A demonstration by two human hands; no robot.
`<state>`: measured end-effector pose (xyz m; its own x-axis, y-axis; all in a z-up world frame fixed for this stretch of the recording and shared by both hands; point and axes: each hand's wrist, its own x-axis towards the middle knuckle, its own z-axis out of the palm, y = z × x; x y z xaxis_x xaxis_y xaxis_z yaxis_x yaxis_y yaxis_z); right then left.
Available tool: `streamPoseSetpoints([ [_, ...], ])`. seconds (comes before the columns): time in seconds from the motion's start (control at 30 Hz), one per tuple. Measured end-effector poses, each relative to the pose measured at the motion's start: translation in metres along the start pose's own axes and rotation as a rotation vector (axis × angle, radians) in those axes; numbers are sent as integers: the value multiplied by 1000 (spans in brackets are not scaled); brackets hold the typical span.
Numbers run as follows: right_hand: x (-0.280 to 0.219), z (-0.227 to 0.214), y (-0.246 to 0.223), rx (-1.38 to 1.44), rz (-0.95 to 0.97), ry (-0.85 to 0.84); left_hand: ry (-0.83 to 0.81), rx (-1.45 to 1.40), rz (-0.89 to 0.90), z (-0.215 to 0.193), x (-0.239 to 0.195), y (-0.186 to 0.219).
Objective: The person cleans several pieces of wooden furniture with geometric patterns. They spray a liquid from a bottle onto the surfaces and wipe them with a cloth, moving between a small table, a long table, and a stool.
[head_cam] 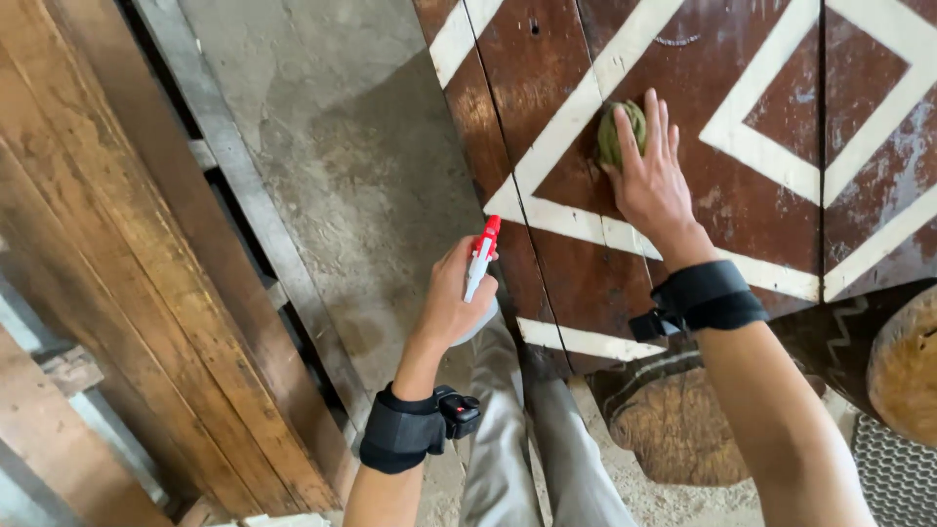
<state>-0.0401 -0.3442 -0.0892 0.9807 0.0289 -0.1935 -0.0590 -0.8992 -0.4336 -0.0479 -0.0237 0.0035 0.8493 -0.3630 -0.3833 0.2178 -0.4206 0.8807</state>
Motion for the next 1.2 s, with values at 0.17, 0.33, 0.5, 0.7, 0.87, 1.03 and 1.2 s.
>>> streamPoseSetpoints([
  [0.17, 69, 11, -36, 72, 41, 94, 35, -49, 93, -26, 31, -14],
  [0.33, 118, 33, -67, -24, 63, 112, 20, -73, 47, -57, 64, -11],
  [0.5, 106, 28, -145, 206, -176, 103, -2, -31, 115, -73, 77, 4],
  [0.7, 57, 19, -149, 144, -269, -81, -30, -35, 141, -70, 61, -3],
  [0.87, -22, 43, -128, 105, -314, -81, 10, -30, 148, -44, 32, -5],
  [1.03, -101, 38, -97, 74, -288, -128, -5, -55, 104, -10, -16, -8],
  [1.2, -166, 22, -23, 19, -52, 4, -13, 51, 93, 35, -49, -17],
])
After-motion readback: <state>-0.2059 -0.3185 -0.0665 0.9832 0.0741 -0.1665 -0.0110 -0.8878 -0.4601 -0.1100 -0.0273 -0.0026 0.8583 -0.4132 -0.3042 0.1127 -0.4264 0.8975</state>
